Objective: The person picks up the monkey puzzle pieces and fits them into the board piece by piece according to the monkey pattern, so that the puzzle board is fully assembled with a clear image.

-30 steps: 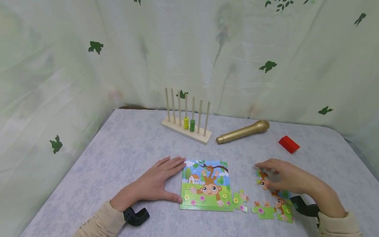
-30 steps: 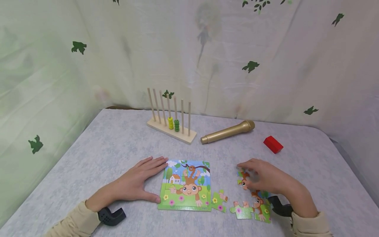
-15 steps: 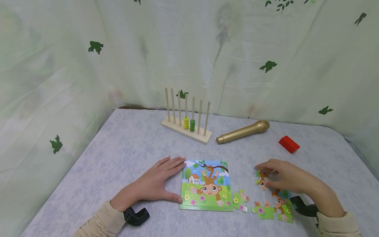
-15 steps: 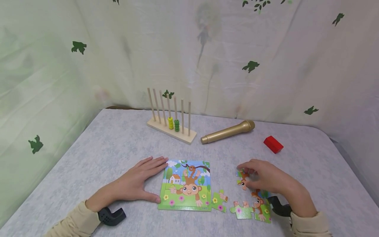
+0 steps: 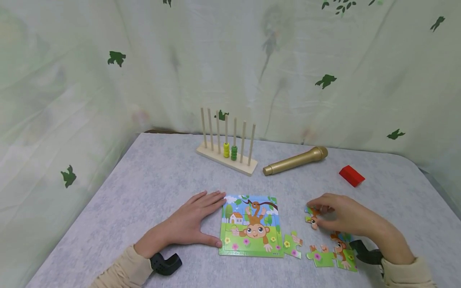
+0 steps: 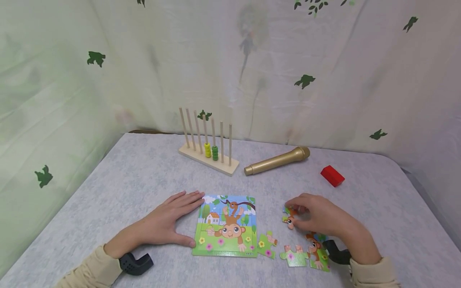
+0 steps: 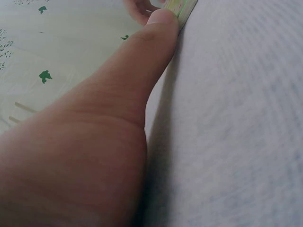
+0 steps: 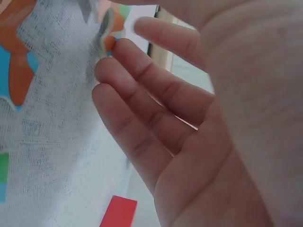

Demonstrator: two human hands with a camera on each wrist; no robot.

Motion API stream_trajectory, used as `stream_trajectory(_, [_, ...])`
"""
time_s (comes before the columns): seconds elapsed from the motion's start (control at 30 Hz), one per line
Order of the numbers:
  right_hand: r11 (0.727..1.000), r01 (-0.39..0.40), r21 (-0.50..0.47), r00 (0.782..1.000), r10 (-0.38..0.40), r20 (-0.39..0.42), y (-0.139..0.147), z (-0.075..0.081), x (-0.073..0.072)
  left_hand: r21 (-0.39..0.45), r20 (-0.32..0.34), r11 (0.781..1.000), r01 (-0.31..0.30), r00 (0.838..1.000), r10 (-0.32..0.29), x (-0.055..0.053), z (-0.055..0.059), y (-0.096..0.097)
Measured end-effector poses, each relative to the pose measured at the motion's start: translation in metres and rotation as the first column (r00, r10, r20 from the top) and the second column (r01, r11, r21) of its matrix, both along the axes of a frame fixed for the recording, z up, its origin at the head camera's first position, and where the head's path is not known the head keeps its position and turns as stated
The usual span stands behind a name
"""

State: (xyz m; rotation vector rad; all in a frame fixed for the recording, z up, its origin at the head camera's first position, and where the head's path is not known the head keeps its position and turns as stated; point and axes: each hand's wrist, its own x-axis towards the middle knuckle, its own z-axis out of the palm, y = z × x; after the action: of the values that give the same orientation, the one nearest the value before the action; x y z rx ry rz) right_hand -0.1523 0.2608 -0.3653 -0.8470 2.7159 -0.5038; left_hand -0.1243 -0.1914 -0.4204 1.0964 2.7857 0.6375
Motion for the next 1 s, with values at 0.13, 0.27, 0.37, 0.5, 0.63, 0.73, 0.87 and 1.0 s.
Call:
stream_trajectory(0.13, [1.000,0.006,-0.011,1.000,-0.006,-0.014,-0.003,0.000,0.002,-0.003,0.004,1.000,0.002,1.000,-0.002,0.000,0.000,0.000])
stream_trajectory(0.27, [1.000,0.007,-0.015,0.999,-0.007,-0.041,-0.007,0.001,0.003,-0.004,0.013,1.000,0.000,1.000,0.000,-0.001,0.000,0.001])
stream_trajectory(0.37, [1.000,-0.005,-0.021,0.998,0.004,-0.063,-0.011,0.002,0.004,-0.003,0.011,1.000,-0.003,1.000,0.003,0.000,0.000,0.000])
stream_trajectory(0.5, [0.999,-0.018,-0.032,0.997,0.016,-0.075,-0.017,0.004,0.004,-0.002,0.005,1.000,-0.006,1.000,0.006,0.000,0.000,0.000])
stream_trajectory(0.63, [1.000,0.001,-0.020,0.998,-0.002,-0.070,-0.025,0.006,0.004,0.009,0.006,1.000,-0.008,1.000,0.008,0.001,0.001,0.000])
stream_trajectory(0.73, [1.000,-0.013,-0.026,0.997,0.011,-0.073,-0.028,0.008,0.005,0.018,-0.003,1.000,-0.005,1.000,0.005,0.000,0.000,0.000])
stream_trajectory(0.87, [0.997,-0.052,-0.055,0.996,0.047,-0.080,-0.033,0.011,0.006,0.019,-0.007,1.000,-0.002,1.000,0.003,0.000,-0.001,0.000])
stream_trajectory(1.0, [0.998,-0.047,-0.046,0.997,0.044,-0.071,-0.038,0.014,0.007,0.017,-0.002,1.000,0.001,1.000,-0.001,0.001,-0.001,-0.001])
